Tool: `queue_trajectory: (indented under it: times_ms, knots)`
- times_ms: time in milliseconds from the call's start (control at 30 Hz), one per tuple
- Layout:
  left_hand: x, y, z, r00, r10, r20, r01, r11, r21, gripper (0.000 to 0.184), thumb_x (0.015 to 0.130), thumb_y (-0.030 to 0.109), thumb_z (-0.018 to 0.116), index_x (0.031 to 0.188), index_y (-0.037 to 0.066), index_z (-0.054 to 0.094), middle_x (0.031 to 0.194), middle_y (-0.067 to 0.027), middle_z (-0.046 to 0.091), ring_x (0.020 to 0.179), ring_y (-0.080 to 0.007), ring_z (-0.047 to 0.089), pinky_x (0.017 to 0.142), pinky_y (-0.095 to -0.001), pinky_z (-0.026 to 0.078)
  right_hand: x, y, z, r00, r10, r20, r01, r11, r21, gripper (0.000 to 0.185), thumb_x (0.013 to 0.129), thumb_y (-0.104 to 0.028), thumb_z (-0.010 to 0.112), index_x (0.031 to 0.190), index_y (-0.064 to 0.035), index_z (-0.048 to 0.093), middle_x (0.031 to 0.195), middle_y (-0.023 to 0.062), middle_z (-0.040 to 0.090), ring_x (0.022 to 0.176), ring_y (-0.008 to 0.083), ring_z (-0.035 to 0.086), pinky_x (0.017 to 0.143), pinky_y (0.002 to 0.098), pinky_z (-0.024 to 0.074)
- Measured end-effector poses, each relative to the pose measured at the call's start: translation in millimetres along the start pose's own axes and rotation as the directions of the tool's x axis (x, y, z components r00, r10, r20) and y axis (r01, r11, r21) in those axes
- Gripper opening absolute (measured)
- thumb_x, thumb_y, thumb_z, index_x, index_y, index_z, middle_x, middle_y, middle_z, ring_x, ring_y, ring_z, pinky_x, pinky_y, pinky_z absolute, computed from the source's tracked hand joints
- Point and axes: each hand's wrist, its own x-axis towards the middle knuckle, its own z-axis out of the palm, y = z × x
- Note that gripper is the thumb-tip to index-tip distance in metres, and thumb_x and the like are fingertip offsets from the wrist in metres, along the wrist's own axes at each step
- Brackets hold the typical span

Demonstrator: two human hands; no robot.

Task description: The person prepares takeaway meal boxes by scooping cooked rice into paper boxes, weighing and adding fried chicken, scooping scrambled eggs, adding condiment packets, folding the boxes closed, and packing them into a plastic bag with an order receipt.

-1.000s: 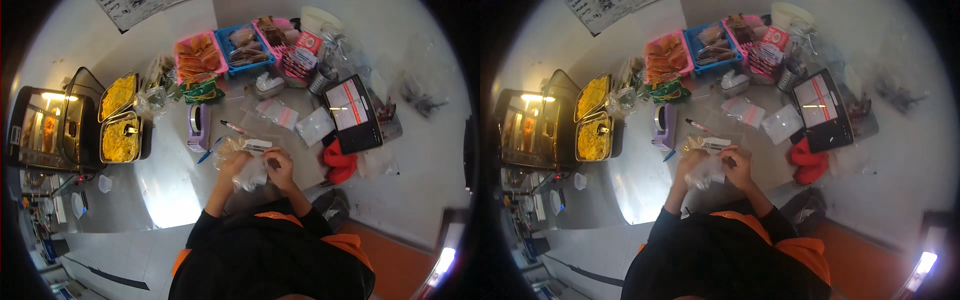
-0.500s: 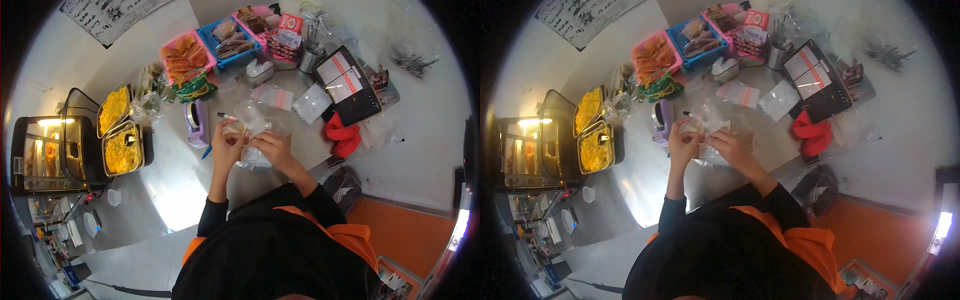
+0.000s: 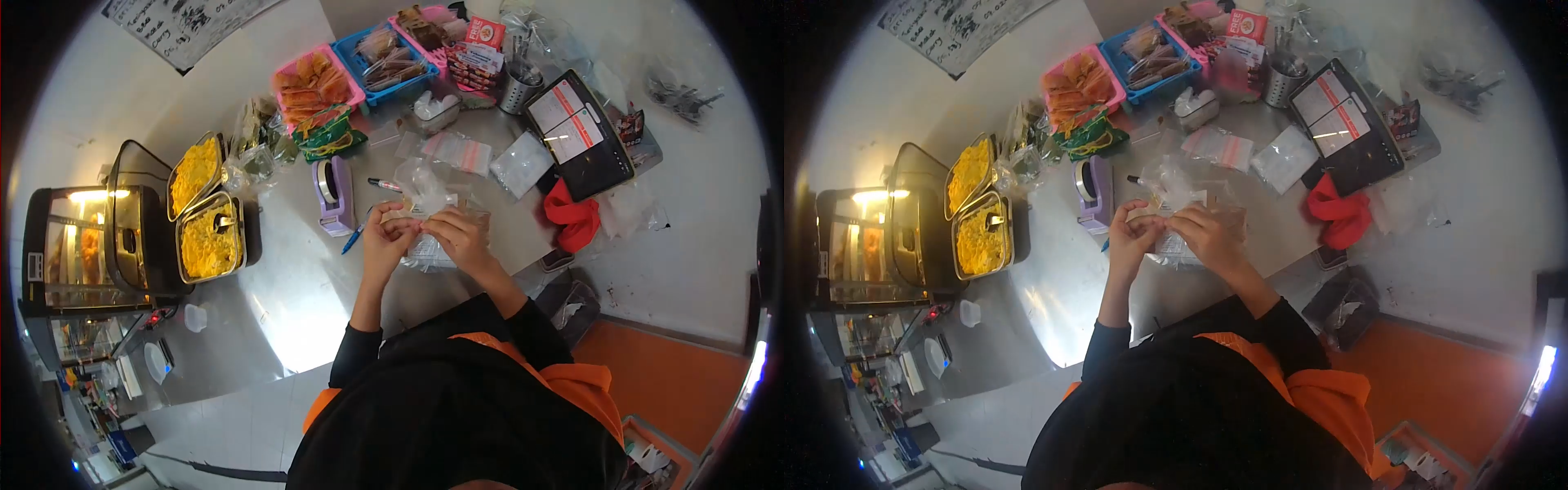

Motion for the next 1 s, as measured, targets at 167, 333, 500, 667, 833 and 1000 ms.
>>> queue_trajectory:
  times_ms: [167, 333, 500, 667, 833, 1000]
  knots:
    - [-1, 30, 8, 0.981, 0.168, 0.101, -0.194, 0.764, 0.615, 0.041, 0.072, -0.008, 0.056, 0.104, 0.002, 0.032, 0.075, -0.0105, 0.059, 0.065, -0.0155, 0.058, 0.056, -0.0248, 0.044, 6, -9, -6, 0.997, -0.020, 0.079, 0.030, 0.990, -0.137, 0.020, 0.060, 0.000, 0.061, 0.079, -0.0057, 0.060, 0.079, 0.0077, 0.052, 0.074, 0.0216, 0.051, 0.064, 0.0322, 0.0424]
    - [-35, 4, 0, 0.930, 0.308, 0.200, -0.366, 0.833, 0.416, 0.031, 0.075, -0.014, 0.045, 0.098, 0.002, 0.032, 0.077, -0.0080, 0.052, 0.072, -0.0159, 0.053, 0.064, -0.0249, 0.041, 5, -6, -14, 0.977, 0.054, -0.207, -0.111, 0.956, -0.270, 0.015, 0.054, -0.003, 0.063, 0.068, -0.0098, 0.062, 0.080, 0.0088, 0.047, 0.077, 0.0246, 0.047, 0.067, 0.0367, 0.0403]
    - [-39, -1, -13, 0.973, 0.103, 0.206, -0.169, 0.927, 0.334, 0.021, 0.073, -0.013, 0.045, 0.089, 0.001, 0.041, 0.076, -0.0085, 0.052, 0.069, -0.0184, 0.053, 0.063, -0.0261, 0.041, -12, 44, -63, 0.960, 0.189, -0.205, -0.235, 0.944, -0.230, 0.019, 0.057, -0.007, 0.063, 0.076, -0.0088, 0.063, 0.081, 0.0093, 0.046, 0.076, 0.0255, 0.046, 0.067, 0.0355, 0.0390]
    - [-29, 26, -1, 0.953, 0.121, 0.279, -0.288, 0.651, 0.702, 0.012, 0.066, 0.004, 0.059, 0.068, 0.001, 0.048, 0.072, -0.0124, 0.052, 0.068, -0.0285, 0.052, 0.060, -0.0347, 0.042, 18, 125, -144, 0.848, 0.502, -0.169, -0.421, 0.444, -0.791, 0.043, 0.066, -0.022, 0.060, 0.106, -0.0069, 0.053, 0.094, 0.0110, 0.047, 0.087, 0.0252, 0.046, 0.071, 0.0342, 0.0377]
    - [-23, 29, 17, 0.943, 0.242, 0.227, -0.310, 0.400, 0.863, 0.013, 0.060, 0.005, 0.059, 0.065, 0.003, 0.048, 0.068, -0.0100, 0.050, 0.068, -0.0280, 0.049, 0.061, -0.0370, 0.037, 53, 172, -175, 0.921, 0.388, -0.032, -0.093, 0.140, -0.986, 0.046, 0.067, -0.028, 0.061, 0.108, -0.0091, 0.052, 0.108, 0.0116, 0.043, 0.099, 0.0260, 0.040, 0.081, 0.0389, 0.0335]
    - [-23, 21, 19, 0.943, 0.261, 0.206, -0.300, 0.404, 0.864, 0.015, 0.054, -0.001, 0.054, 0.067, 0.003, 0.048, 0.070, -0.0106, 0.048, 0.069, -0.0280, 0.047, 0.062, -0.0375, 0.034, 59, 199, -203, 0.940, 0.332, -0.081, -0.086, 0.000, -0.996, 0.052, 0.068, -0.037, 0.060, 0.113, -0.0142, 0.050, 0.111, 0.0140, 0.041, 0.097, 0.0295, 0.039, 0.079, 0.0413, 0.0315]
